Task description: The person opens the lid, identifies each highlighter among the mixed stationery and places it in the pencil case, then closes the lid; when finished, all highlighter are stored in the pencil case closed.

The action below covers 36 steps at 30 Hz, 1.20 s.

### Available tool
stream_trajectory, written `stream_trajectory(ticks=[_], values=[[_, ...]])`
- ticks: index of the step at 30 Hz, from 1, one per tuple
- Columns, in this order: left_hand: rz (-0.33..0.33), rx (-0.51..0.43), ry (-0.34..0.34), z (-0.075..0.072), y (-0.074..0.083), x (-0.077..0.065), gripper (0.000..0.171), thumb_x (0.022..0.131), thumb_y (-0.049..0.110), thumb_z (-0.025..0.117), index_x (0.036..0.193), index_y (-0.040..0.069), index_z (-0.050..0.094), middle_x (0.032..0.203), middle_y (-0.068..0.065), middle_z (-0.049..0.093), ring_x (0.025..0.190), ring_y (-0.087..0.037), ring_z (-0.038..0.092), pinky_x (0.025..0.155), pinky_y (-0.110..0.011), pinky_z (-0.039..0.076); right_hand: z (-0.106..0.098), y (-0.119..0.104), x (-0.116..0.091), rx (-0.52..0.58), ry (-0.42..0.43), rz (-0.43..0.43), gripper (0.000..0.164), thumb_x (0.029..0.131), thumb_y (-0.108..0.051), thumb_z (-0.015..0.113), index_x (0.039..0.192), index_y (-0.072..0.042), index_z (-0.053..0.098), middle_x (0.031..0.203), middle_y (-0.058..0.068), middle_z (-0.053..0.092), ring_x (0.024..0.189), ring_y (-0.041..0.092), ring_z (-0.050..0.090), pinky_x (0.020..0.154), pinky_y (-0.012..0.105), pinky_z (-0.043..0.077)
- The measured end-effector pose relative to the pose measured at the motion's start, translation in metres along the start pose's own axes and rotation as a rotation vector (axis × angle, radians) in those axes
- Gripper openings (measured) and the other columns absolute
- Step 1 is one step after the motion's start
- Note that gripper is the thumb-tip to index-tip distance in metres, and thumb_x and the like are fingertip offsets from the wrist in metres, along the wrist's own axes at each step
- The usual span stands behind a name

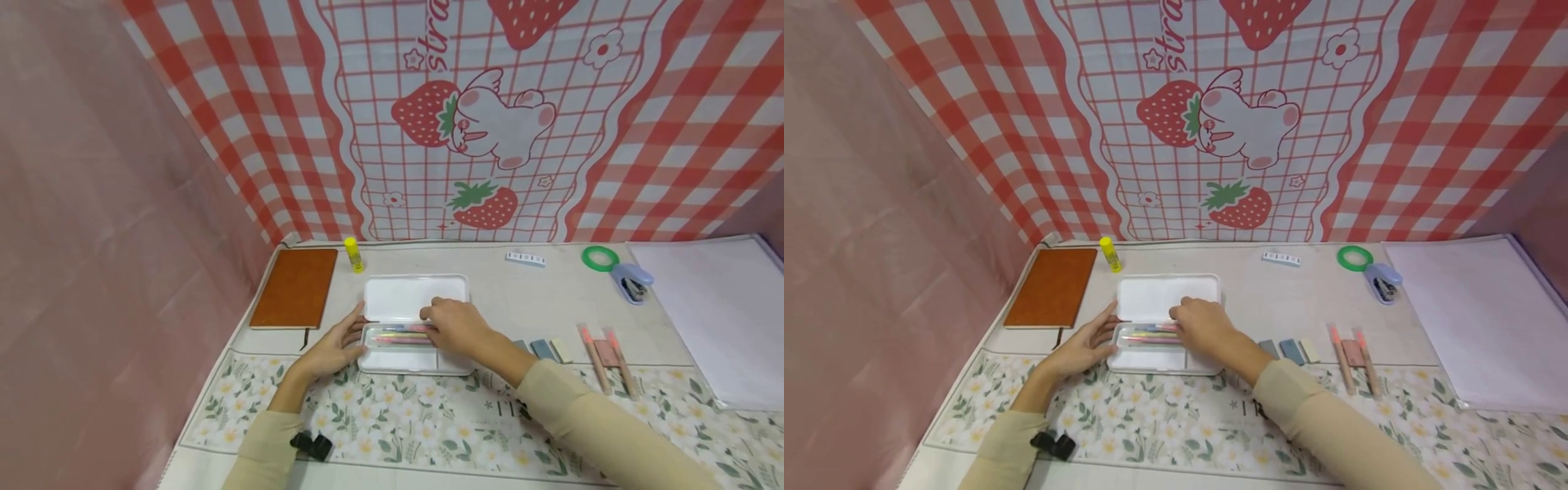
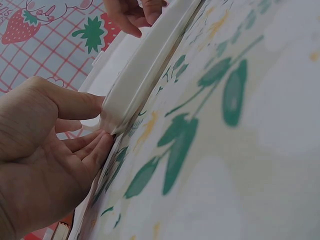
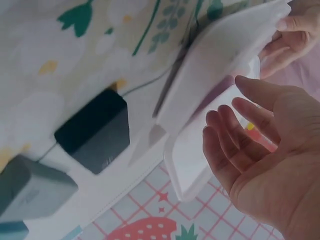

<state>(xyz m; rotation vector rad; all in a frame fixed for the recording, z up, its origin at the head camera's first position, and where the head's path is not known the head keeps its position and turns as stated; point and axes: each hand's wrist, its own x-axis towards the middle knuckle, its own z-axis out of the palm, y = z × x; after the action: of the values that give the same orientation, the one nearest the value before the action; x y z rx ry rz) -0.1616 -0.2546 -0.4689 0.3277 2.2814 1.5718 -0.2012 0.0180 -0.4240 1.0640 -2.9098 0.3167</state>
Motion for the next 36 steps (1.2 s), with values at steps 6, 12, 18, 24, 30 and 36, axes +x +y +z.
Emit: stream_trajectory(ticks=[6,12,18,24,30,36], values=[[-0.008,0.004,0.0,0.0,0.001,0.0,0.087,0.09,-0.002,0.057,0.153,0.022,0.001,0.147,-0.009,0.032,0.138,-0.029,0.032,0.113,-0.044,0.029,-0.017,0.012,-0.017,0.064,0.024,0.059,0.029,0.083,-0.028,0.07,0.108,-0.014,0.07,0.091,0.001,0.064,0.065,0.011,0.055,0.05,0.025,0.046],[-0.029,0.022,0.013,0.0,0.003,0.001,0.087,0.091,0.0,0.058,0.153,0.026,0.003,0.147,-0.006,0.033,0.137,-0.026,0.032,0.112,-0.044,0.031,-0.031,0.048,-0.054,0.078,0.141,0.16,0.029,0.08,-0.027,0.073,0.104,-0.011,0.07,0.084,0.002,0.064,0.064,0.012,0.055,0.048,0.026,0.044],[-0.021,0.018,0.011,0.0,0.003,0.0,0.087,0.091,-0.002,0.057,0.153,0.026,0.002,0.146,-0.007,0.034,0.138,-0.026,0.032,0.113,-0.044,0.029,-0.047,0.096,-0.102,0.085,0.183,0.269,0.031,0.08,-0.024,0.073,0.104,-0.005,0.069,0.083,0.008,0.065,0.065,0.017,0.058,0.049,0.03,0.046],[-0.005,0.019,0.01,0.001,0.002,-0.003,0.087,0.091,-0.002,0.056,0.153,0.024,0.001,0.147,-0.011,0.032,0.138,-0.03,0.031,0.112,-0.046,0.03,-0.056,0.133,-0.139,0.091,0.142,0.37,0.04,0.082,-0.026,0.071,0.111,0.0,0.065,0.085,0.012,0.066,0.063,0.019,0.06,0.045,0.031,0.045],[-0.014,0.029,0.021,0.001,0.001,-0.002,0.086,0.091,-0.001,0.057,0.153,0.024,0.002,0.147,-0.008,0.033,0.138,-0.027,0.031,0.113,-0.044,0.029,-0.055,0.153,-0.151,0.108,0.078,0.458,0.046,0.082,-0.03,0.07,0.109,0.005,0.061,0.08,0.013,0.065,0.059,0.017,0.055,0.045,0.032,0.044],[-0.002,0.033,0.012,0.001,0.001,-0.001,0.086,0.091,-0.001,0.056,0.153,0.023,0.002,0.146,-0.007,0.034,0.137,-0.027,0.033,0.113,-0.044,0.03,-0.046,0.16,-0.154,0.12,-0.032,0.497,0.033,0.082,-0.03,0.069,0.092,0.002,0.067,0.072,0.005,0.061,0.058,0.016,0.05,0.047,0.029,0.041]])
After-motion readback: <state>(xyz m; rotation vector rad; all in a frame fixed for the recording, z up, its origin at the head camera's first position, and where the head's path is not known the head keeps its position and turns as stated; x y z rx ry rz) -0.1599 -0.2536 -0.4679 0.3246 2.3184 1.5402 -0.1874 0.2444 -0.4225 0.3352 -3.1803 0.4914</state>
